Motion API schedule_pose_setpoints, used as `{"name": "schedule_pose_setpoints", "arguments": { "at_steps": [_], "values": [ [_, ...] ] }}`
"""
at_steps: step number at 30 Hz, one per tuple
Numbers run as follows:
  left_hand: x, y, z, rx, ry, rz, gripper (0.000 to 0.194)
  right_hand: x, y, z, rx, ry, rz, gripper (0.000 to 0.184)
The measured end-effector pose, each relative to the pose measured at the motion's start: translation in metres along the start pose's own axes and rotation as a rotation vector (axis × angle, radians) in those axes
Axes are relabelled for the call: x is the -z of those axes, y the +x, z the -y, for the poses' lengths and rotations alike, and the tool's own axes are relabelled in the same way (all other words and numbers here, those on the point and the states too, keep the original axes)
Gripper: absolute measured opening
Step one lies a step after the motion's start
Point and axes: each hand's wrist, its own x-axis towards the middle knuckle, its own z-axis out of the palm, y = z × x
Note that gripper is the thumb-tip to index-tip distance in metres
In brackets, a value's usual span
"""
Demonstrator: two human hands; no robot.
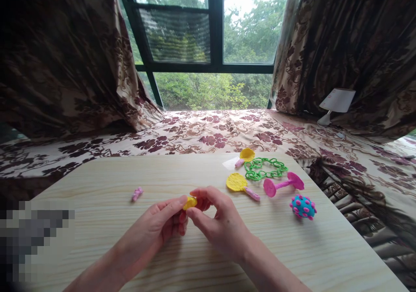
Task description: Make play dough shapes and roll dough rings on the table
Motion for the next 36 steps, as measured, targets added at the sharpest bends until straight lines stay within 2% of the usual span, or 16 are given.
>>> {"name": "schedule_pose_setpoints", "arguments": {
  "at_steps": [6,10,14,19,23,26,32,36],
  "values": [
    [0.000,0.000,-0.003,-0.113,0.284,-0.069,0.029,0.006,0.000,-0.003,0.068,-0.125,-0.058,0.015],
    [0.000,-0.002,-0.004,-0.143,0.325,-0.041,0.025,0.006,0.000,-0.004,0.104,-0.144,-0.023,0.022],
    [-0.001,-0.002,-0.003,-0.123,0.317,-0.057,0.025,0.005,0.000,-0.002,0.123,-0.192,-0.015,0.010],
    [-0.001,0.001,-0.002,-0.084,0.243,-0.072,0.030,0.000,-0.001,-0.004,0.086,-0.183,-0.069,0.008],
    [0.003,0.002,-0.001,-0.156,0.254,-0.098,0.027,-0.001,-0.001,-0.007,-0.016,-0.056,-0.033,0.019],
    [0.004,0.002,-0.002,-0.155,0.236,-0.076,0.028,0.001,-0.001,-0.009,-0.074,-0.005,-0.018,0.018],
    [-0.001,0.002,0.003,-0.111,0.129,-0.023,0.031,-0.005,-0.001,-0.010,0.026,-0.132,-0.131,0.008],
    [-0.005,0.000,0.004,-0.107,0.091,0.016,0.030,-0.010,-0.003,-0.010,0.087,-0.199,-0.136,0.005]
  ]
}}
